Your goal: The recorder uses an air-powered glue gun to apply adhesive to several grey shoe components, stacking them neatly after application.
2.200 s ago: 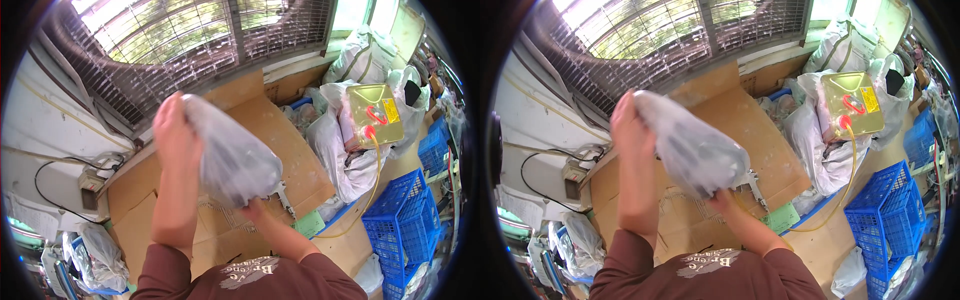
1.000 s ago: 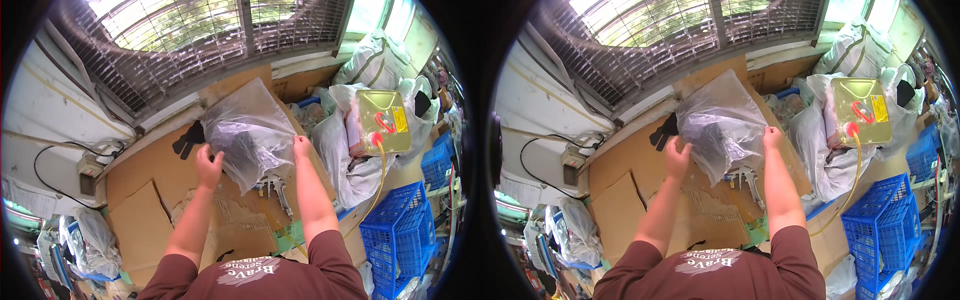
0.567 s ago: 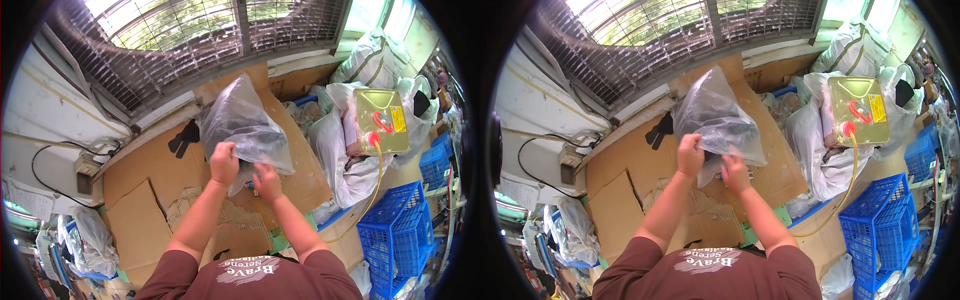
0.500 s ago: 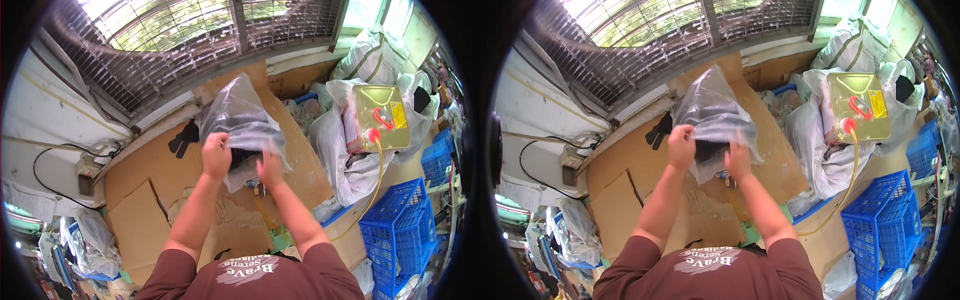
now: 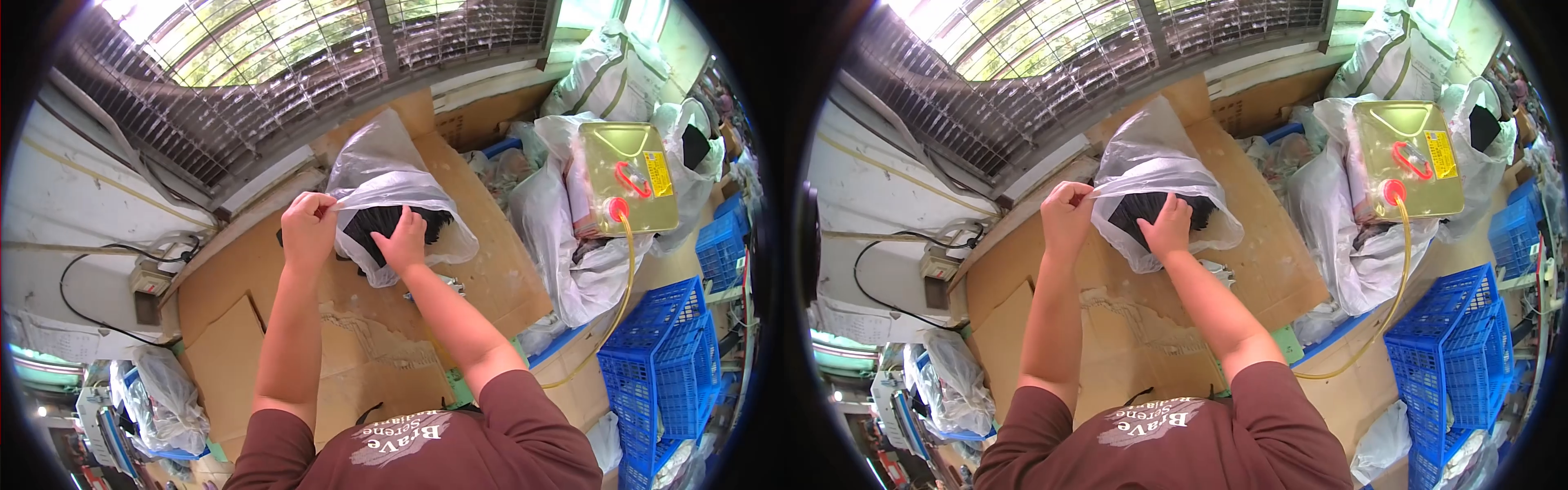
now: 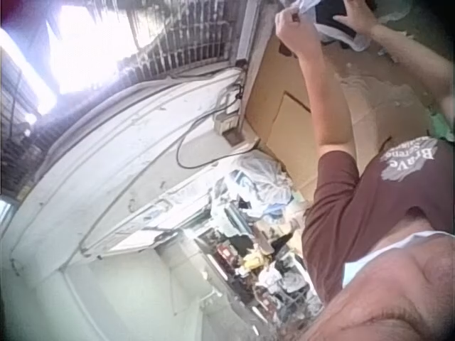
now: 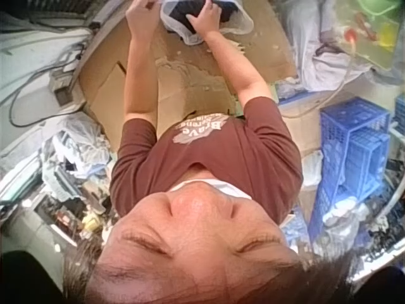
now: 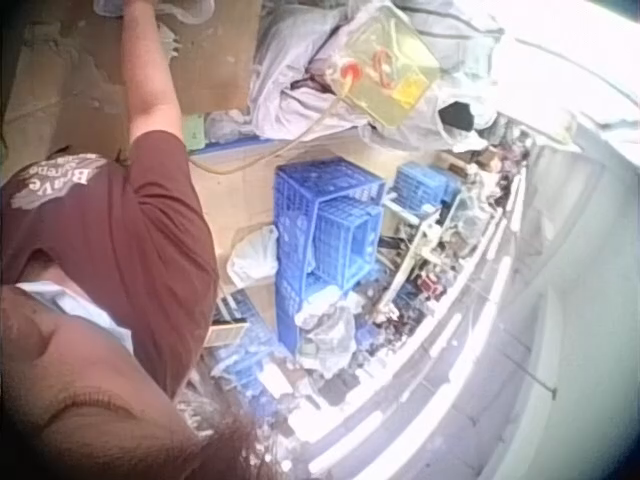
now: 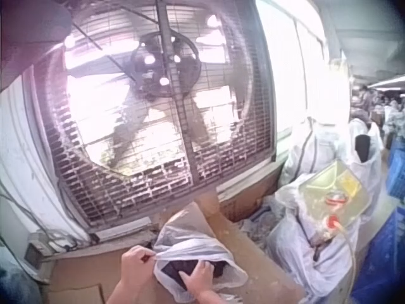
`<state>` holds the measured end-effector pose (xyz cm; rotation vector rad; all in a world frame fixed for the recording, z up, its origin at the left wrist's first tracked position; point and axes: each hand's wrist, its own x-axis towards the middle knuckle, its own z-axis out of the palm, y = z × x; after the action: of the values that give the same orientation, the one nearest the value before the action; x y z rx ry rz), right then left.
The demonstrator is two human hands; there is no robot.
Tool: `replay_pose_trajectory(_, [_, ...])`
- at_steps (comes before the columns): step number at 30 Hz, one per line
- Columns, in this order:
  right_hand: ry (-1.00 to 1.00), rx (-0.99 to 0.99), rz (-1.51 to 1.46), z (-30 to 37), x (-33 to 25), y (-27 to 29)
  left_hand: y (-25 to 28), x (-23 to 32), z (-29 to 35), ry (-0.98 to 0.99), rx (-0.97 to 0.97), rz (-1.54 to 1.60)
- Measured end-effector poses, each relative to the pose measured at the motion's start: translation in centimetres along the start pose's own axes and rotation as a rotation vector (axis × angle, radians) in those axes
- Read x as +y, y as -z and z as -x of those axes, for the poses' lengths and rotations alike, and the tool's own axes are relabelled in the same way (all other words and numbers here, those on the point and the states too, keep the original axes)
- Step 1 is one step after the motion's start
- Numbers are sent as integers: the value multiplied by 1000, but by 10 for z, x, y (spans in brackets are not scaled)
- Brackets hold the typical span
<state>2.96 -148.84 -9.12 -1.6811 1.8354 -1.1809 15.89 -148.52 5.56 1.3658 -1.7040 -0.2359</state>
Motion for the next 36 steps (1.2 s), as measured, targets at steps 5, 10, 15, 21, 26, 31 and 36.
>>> replay_pose_trajectory(5, [-221, -150, 144, -7, -30, -16, 8, 4, 8, 63, -64, 6])
replay_pose_trajectory(10, [-31, -19, 158, 5, -40, -47, 5, -4, 18, 92, -132, 160])
replay_pose_trajectory(15, [-76, -567, 369, -14, -72, -56, 15, 1, 32, 41, -172, 96])
replay_pose_trajectory(21, [105, -377, 547, -13, -40, -102, 8, 5, 51, 44, -183, 186])
replay_pose_trajectory(26, [269, -190, 692, -16, -8, -123, 8, -2, 48, 78, -40, 240])
replay_pose_trajectory(31, [42, -290, -82, -16, -29, -37, 25, -26, 44, 3, 14, 48])
replay_pose_trajectory(36, [-149, -247, -805, 3, -38, 43, 8, -21, 39, 20, -15, 44])
